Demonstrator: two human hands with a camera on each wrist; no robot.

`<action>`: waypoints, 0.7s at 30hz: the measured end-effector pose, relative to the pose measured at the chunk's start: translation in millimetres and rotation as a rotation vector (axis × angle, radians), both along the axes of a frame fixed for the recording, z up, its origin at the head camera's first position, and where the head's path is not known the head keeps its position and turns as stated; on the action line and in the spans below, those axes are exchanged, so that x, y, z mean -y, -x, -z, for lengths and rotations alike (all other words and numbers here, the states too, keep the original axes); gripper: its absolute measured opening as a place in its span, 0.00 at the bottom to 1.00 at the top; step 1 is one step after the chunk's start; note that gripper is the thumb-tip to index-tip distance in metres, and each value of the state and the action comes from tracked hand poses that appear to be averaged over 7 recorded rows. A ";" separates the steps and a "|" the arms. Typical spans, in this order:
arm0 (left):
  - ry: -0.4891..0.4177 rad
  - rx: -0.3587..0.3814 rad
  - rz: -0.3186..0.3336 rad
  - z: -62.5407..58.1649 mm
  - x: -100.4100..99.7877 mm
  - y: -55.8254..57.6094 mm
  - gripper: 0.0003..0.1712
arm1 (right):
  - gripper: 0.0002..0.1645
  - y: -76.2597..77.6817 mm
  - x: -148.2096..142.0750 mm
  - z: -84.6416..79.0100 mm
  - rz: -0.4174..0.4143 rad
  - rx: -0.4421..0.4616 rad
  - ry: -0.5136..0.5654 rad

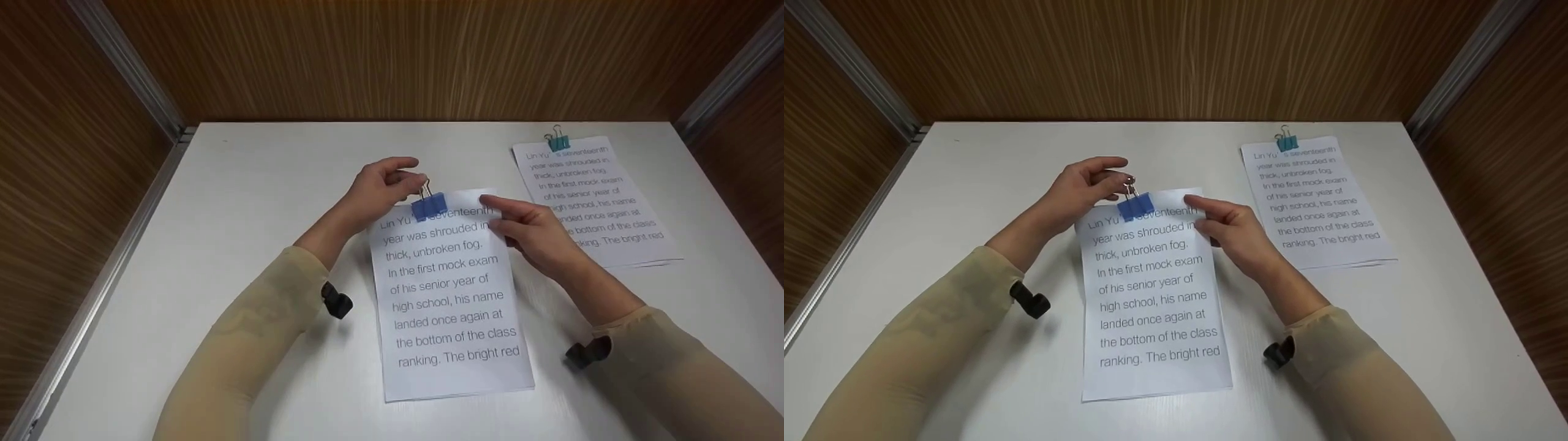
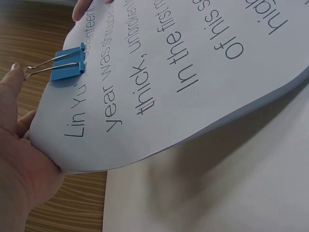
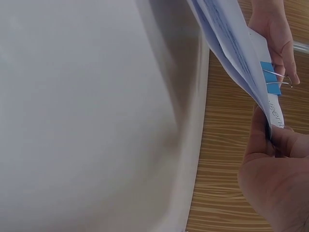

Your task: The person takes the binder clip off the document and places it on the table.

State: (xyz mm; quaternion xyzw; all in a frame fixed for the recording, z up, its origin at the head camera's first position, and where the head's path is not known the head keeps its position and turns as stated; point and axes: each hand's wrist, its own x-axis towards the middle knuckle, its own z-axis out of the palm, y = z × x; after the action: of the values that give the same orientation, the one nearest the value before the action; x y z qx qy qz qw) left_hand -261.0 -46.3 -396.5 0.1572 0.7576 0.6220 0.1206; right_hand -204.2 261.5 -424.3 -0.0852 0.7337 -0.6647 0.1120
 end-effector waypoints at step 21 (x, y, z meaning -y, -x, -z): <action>-0.025 -0.062 -0.031 2.9 -4.6 -3.9 0.30 | 0.29 -1.2 -0.2 2.3 0.011 0.005 -0.068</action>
State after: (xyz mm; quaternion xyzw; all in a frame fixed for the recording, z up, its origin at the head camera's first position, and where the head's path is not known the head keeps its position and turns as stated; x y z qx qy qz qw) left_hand -257.1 -41.7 -399.4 0.1662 0.7554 0.6280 0.0857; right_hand -203.0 261.6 -426.6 -0.0759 0.7559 -0.6404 0.1130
